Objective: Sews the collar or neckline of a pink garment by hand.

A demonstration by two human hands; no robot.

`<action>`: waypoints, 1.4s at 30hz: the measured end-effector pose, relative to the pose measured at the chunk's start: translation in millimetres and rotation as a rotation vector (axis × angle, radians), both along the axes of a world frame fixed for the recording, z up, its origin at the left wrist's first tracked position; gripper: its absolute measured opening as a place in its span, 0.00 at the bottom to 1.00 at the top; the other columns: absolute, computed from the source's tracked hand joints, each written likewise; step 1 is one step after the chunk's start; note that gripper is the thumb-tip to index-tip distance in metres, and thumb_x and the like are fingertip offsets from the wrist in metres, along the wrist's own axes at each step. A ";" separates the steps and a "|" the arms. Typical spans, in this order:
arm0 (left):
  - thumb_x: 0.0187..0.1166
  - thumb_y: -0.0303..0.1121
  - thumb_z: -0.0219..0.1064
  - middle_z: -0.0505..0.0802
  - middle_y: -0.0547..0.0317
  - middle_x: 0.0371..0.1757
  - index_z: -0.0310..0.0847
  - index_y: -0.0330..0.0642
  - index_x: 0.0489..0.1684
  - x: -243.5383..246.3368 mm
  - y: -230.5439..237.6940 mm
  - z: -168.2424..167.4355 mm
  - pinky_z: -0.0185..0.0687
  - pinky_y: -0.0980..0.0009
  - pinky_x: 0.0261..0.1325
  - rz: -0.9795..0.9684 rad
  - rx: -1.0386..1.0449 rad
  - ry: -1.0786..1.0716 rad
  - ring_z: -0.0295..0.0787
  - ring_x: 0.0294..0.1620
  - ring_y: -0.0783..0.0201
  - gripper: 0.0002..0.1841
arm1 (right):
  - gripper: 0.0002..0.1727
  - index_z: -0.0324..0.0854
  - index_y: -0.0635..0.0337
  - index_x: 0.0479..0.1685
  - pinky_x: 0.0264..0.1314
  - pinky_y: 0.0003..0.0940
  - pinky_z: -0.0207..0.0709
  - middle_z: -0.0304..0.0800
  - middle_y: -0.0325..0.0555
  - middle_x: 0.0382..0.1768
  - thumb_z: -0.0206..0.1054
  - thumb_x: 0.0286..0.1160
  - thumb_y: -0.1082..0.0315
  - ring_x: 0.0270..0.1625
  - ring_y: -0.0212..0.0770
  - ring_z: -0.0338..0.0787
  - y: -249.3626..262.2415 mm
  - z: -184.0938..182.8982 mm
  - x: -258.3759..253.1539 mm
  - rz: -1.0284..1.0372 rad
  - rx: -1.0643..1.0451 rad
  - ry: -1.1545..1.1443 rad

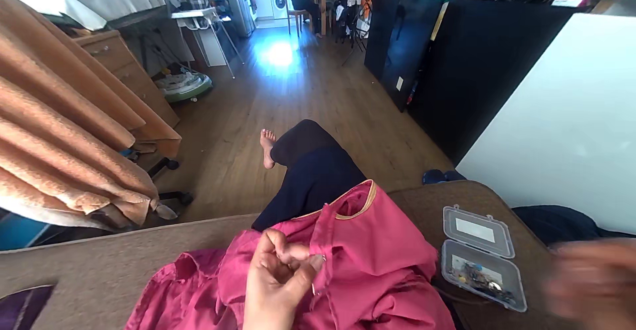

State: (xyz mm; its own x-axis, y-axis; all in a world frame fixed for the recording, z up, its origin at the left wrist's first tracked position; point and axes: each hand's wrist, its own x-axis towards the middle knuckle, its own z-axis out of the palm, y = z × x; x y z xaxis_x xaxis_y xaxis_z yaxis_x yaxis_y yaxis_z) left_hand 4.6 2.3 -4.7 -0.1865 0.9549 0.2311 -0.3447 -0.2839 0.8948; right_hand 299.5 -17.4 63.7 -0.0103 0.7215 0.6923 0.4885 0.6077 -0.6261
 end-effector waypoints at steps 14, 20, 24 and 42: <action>0.64 0.09 0.67 0.96 0.64 0.31 0.67 0.47 0.44 9.2 -11.5 3.3 0.88 0.78 0.34 -0.198 -0.069 -0.175 0.94 0.30 0.73 0.22 | 0.06 0.93 0.65 0.42 0.36 0.09 0.74 0.85 0.48 0.33 0.71 0.73 0.73 0.34 0.24 0.82 6.5 -52.4 -110.2 0.250 -0.136 -0.010; 0.63 0.09 0.67 0.95 0.65 0.30 0.68 0.47 0.43 8.9 -11.6 4.4 0.88 0.78 0.34 -0.203 -0.073 -0.179 0.94 0.29 0.74 0.22 | 0.06 0.93 0.66 0.42 0.34 0.10 0.74 0.85 0.48 0.32 0.71 0.73 0.75 0.33 0.24 0.82 8.6 -55.2 -110.0 0.294 -0.163 0.040; 0.62 0.09 0.67 0.95 0.67 0.28 0.69 0.48 0.42 9.5 -11.3 5.2 0.87 0.79 0.33 -0.198 -0.082 -0.184 0.93 0.28 0.75 0.22 | 0.07 0.93 0.67 0.43 0.36 0.11 0.76 0.85 0.48 0.33 0.70 0.73 0.76 0.34 0.25 0.82 9.3 -55.2 -108.1 0.312 -0.177 0.045; 0.63 0.08 0.72 0.98 0.64 0.36 0.68 0.49 0.46 13.0 -14.4 2.5 0.92 0.73 0.46 -0.333 0.017 -0.142 0.97 0.38 0.70 0.25 | 0.12 0.79 0.61 0.49 0.35 0.17 0.82 0.88 0.34 0.34 0.76 0.73 0.71 0.33 0.20 0.86 18.4 -58.8 -111.1 0.551 -0.338 0.386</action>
State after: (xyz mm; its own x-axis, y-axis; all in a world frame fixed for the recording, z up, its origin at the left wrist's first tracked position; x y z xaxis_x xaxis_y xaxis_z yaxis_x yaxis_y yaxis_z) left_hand 17.6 -12.0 -2.2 0.1025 0.9651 0.2412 -0.5415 -0.1493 0.8273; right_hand 188.4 1.0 4.9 -0.2331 0.8561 0.4613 -0.1229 0.4446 -0.8873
